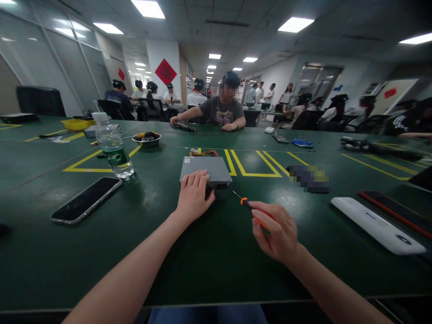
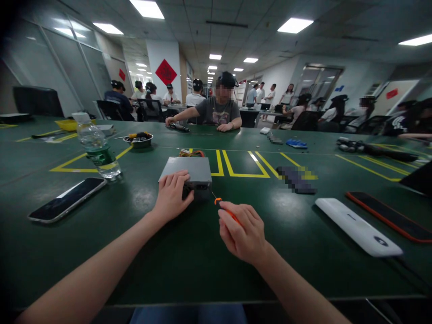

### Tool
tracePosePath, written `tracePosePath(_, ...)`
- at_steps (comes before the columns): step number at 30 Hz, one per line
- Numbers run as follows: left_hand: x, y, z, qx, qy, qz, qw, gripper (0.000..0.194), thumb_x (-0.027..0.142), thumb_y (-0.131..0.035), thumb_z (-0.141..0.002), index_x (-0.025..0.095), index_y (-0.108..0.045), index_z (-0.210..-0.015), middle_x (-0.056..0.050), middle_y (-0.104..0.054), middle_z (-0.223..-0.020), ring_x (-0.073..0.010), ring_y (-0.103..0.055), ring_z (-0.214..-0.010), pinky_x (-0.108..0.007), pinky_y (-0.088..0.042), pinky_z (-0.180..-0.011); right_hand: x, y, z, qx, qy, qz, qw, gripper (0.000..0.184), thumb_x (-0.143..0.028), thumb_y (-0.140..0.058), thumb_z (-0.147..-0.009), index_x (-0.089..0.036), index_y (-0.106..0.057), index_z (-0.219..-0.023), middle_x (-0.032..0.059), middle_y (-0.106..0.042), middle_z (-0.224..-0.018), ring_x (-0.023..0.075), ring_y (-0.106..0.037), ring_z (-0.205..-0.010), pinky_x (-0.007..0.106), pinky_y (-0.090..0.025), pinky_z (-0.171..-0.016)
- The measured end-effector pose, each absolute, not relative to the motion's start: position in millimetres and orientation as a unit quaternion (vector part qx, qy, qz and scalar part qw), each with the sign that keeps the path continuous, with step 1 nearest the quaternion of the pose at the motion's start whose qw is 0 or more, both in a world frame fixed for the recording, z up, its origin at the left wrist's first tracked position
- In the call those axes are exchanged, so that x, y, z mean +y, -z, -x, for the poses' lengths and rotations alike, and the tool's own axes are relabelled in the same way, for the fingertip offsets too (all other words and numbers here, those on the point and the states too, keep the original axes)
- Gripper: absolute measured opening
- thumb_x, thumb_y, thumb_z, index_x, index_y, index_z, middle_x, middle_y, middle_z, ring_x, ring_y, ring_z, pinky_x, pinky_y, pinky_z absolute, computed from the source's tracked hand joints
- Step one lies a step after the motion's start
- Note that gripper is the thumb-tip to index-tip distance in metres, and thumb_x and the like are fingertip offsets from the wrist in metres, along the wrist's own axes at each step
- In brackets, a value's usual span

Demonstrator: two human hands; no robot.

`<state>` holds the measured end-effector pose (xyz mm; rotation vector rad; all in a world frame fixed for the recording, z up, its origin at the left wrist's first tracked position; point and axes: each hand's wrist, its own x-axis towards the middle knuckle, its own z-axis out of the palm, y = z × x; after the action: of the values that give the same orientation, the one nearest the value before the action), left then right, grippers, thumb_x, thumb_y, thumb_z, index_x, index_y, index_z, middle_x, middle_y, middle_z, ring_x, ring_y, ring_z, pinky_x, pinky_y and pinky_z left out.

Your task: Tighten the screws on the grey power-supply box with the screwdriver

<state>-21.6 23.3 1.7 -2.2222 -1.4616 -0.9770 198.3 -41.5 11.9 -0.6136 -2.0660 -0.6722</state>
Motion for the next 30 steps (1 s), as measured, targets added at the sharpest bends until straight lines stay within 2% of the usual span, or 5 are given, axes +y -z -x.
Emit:
tracePosePath(7,25.5,0.2,21.6,-0.516,0.342,0.769,0.157,0.032,0.029,-0.051,-0.079,0.018,-0.048,-0.108,-0.011,-0.053,-0.124,-0.0258,-0.043,-0.117,-0.043,-0.029,-0.097,-55.5,-18.1,-194.3,-0.818,0.319,0.294,0.377,0.019,-0.018,-0.061,-0.079,-0.015,-0.053,-0.096,0.0065,-0.065,-0.08,0.0127,-0.061,-0.07,0.028,-0.049,-0.067)
tracePosePath(13,25.3,-0.1,21.3,-0.516,0.34,0.771,0.154,0.032,0.029,-0.052,-0.078,0.019,-0.048,-0.108,-0.01,-0.052,-0.124,-0.0263,-0.044,-0.116,-0.044,-0.029,-0.096,-76.7,-11.3,-176.2,-0.793,0.316,0.394,0.341,0.021,-0.013,-0.045,-0.085,-0.007,-0.052,-0.104,0.0159,-0.062,-0.095,0.02,-0.06,-0.088,0.033,-0.049,-0.071)
tracePosePath(20,24.9,-1.1,20.9,-0.518,0.339,0.771,0.15,0.032,0.029,-0.052,-0.078,0.019,-0.048,-0.107,-0.011,-0.052,-0.124,-0.0258,-0.043,-0.117,-0.043,-0.03,-0.096,-84.2,-9.3,-174.1,-0.751,0.259,0.51,0.33,0.024,-0.024,-0.04,-0.091,-0.014,-0.057,-0.104,0.002,-0.059,-0.07,0.0126,-0.053,-0.056,0.027,-0.042,-0.056)
tracePosePath(26,24.5,-1.9,21.0,-0.516,0.341,0.771,0.152,0.031,0.028,-0.052,-0.078,0.018,-0.048,-0.107,-0.01,-0.052,-0.123,-0.0251,-0.043,-0.117,-0.042,-0.029,-0.097,-91.1,-4.2,-164.7,-0.756,0.277,0.515,0.293,0.032,-0.02,-0.036,-0.091,-0.006,-0.052,-0.115,0.0147,-0.057,-0.097,0.0196,-0.057,-0.082,0.032,-0.047,-0.069)
tracePosePath(30,23.8,-2.6,22.0,-0.518,0.333,0.773,0.153,0.032,0.029,-0.052,-0.078,0.018,-0.048,-0.107,-0.01,-0.052,-0.123,-0.0249,-0.043,-0.117,-0.042,-0.03,-0.097,-90.2,1.3,-162.4,-0.759,0.288,0.517,0.272,0.029,-0.019,-0.037,-0.091,-0.012,-0.052,-0.115,0.0076,-0.059,-0.082,0.0156,-0.057,-0.067,0.029,-0.047,-0.06)
